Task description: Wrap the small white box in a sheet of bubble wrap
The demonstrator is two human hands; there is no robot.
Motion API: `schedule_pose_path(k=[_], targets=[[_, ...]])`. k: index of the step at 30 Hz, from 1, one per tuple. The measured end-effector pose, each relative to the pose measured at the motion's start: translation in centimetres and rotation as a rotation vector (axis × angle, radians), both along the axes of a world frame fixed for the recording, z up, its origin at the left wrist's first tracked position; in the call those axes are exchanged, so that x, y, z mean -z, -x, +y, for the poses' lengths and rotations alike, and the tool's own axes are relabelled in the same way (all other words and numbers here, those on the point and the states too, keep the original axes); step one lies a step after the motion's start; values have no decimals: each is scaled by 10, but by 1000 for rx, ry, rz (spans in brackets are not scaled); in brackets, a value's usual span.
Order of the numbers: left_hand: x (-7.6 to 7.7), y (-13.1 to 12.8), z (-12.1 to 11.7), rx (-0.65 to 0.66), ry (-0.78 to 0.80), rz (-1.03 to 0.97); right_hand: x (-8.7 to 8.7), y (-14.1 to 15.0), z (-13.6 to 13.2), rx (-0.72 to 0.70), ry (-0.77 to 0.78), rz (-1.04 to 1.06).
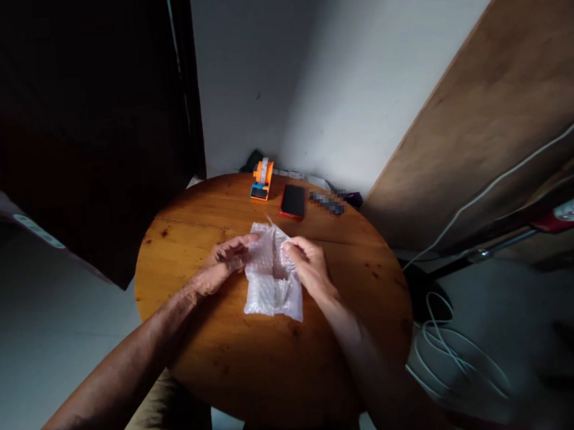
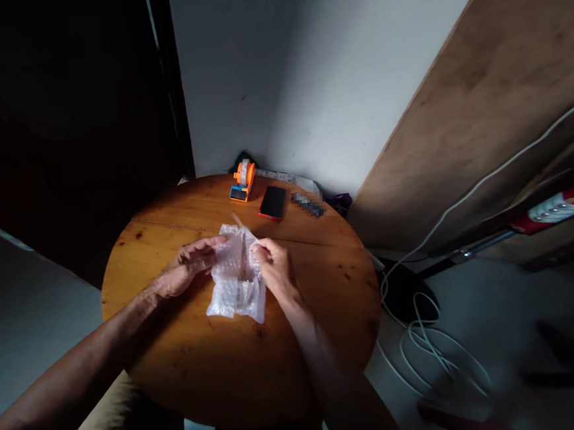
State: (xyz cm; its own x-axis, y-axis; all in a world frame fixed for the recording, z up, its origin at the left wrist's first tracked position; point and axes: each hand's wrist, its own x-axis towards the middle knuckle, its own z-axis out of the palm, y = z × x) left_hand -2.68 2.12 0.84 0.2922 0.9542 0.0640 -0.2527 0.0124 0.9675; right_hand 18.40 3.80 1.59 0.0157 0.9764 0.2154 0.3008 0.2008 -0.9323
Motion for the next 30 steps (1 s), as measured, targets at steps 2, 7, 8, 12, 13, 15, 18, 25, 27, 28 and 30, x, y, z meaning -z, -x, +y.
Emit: schedule_pose_path(k=[2, 7, 8, 12, 13, 15, 18, 25, 27, 28, 30], targets=[[3, 2, 4, -114, 32, 30, 0, -9, 6, 39, 73, 177], [2, 5, 8, -232, -8, 144, 3, -18, 13, 25, 174, 234], [1, 5, 7, -279, -31, 188, 4, -18, 14, 18, 174, 215], [-4, 4, -2, -315, -156, 391, 5, -17, 13, 19, 172, 196], [-5, 3, -5, -250, -177, 454, 4, -16, 12, 17, 169, 204], [-6, 0, -9, -133, -198, 574, 2, -15, 10, 14, 162, 219], [-5, -3, -9, -101, -183, 574, -2, -13, 7, 11, 144, 200], [10, 11, 10, -388, -34, 460, 0, -21, 16, 112, 98, 240], [15, 18, 14, -441, 7, 490, 4, -24, 21, 156, 96, 254], [16, 21, 15, -454, 24, 500, 6, -26, 23, 173, 96, 252], [16, 24, 17, -464, 46, 514, 11, -28, 28, 194, 98, 232]])
